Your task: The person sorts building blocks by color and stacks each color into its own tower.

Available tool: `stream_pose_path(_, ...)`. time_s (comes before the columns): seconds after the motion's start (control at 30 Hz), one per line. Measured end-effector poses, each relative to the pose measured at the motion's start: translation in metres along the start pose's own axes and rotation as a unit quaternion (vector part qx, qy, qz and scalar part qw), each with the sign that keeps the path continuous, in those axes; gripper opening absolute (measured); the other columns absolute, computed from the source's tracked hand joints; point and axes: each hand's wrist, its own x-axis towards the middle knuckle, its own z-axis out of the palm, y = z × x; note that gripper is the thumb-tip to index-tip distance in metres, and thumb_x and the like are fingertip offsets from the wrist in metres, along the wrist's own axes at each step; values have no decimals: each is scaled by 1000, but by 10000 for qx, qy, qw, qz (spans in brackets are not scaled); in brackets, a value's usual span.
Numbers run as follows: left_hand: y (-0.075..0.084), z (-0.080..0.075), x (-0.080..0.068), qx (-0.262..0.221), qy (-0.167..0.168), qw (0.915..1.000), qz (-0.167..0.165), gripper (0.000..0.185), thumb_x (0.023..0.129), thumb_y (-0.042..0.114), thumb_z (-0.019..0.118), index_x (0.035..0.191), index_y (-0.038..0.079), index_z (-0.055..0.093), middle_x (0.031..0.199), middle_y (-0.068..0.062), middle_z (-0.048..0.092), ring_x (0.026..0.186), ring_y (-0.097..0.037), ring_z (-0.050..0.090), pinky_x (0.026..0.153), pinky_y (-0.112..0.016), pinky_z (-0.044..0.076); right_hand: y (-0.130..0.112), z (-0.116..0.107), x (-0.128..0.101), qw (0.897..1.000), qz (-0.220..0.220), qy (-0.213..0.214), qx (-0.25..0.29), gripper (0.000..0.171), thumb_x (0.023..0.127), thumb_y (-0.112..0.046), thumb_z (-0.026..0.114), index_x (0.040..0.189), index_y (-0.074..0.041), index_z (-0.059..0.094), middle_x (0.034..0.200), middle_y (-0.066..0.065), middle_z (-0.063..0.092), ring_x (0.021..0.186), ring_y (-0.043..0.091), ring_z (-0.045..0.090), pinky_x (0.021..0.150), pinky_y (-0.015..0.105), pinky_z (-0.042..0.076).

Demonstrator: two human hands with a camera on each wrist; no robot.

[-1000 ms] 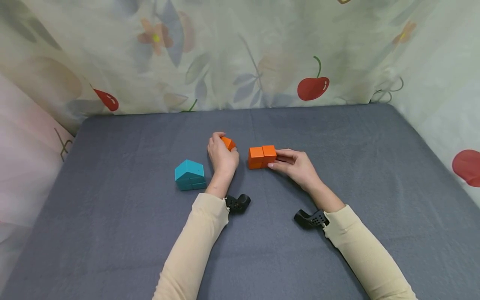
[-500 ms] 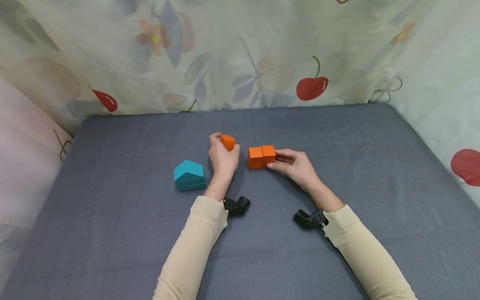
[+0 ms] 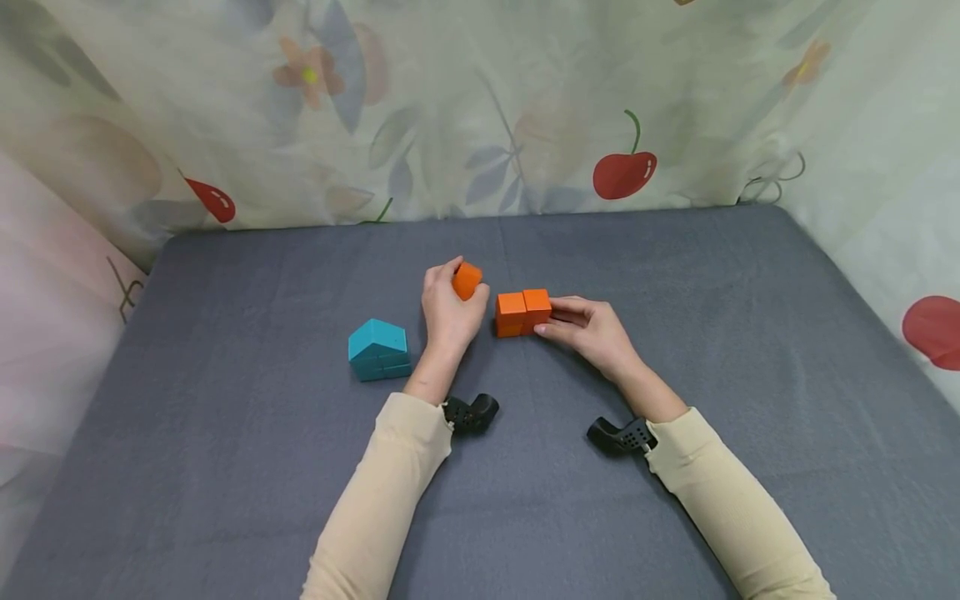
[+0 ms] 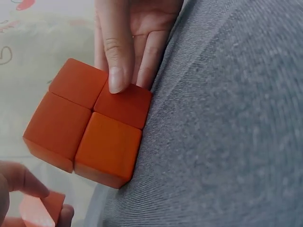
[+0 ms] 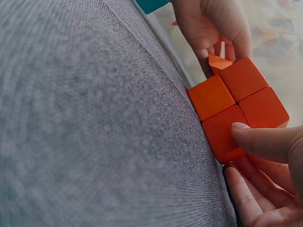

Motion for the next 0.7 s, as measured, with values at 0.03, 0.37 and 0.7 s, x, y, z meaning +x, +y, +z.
stream_pose_path(0.03, 0, -1, 0, 7, -32, 10000, 44, 49, 86, 6, 63, 134, 0, 53, 126, -20, 49, 104, -34, 55, 91, -40, 52, 0, 0, 0, 10000, 10, 9, -7, 47, 84, -4, 73, 128, 2, 59, 129, 20, 59, 114, 29, 62, 86, 19, 54)
stream_pose_path(0.37, 7, -5, -1, 54, -304, 9988, 383, 44, 89, 9, 67, 131, 1, 57, 124, -20, 52, 112, -34, 53, 98, -41, 48, -1, 0, 0, 9999, 24, -23, 108, 48, 84, -3, 73, 129, 3, 58, 129, 21, 59, 115, 30, 61, 86, 19, 54)
stream_pose_path(0.7, 10, -6, -3, -874, -579, 9937, 389, 46, 87, 10, 71, 129, 4, 55, 125, -15, 59, 112, -27, 60, 97, -33, 51, -2, 0, 0, 9999, 87, -27, 125, 48, 84, -4, 73, 129, 2, 58, 129, 20, 59, 115, 30, 61, 85, 18, 54)
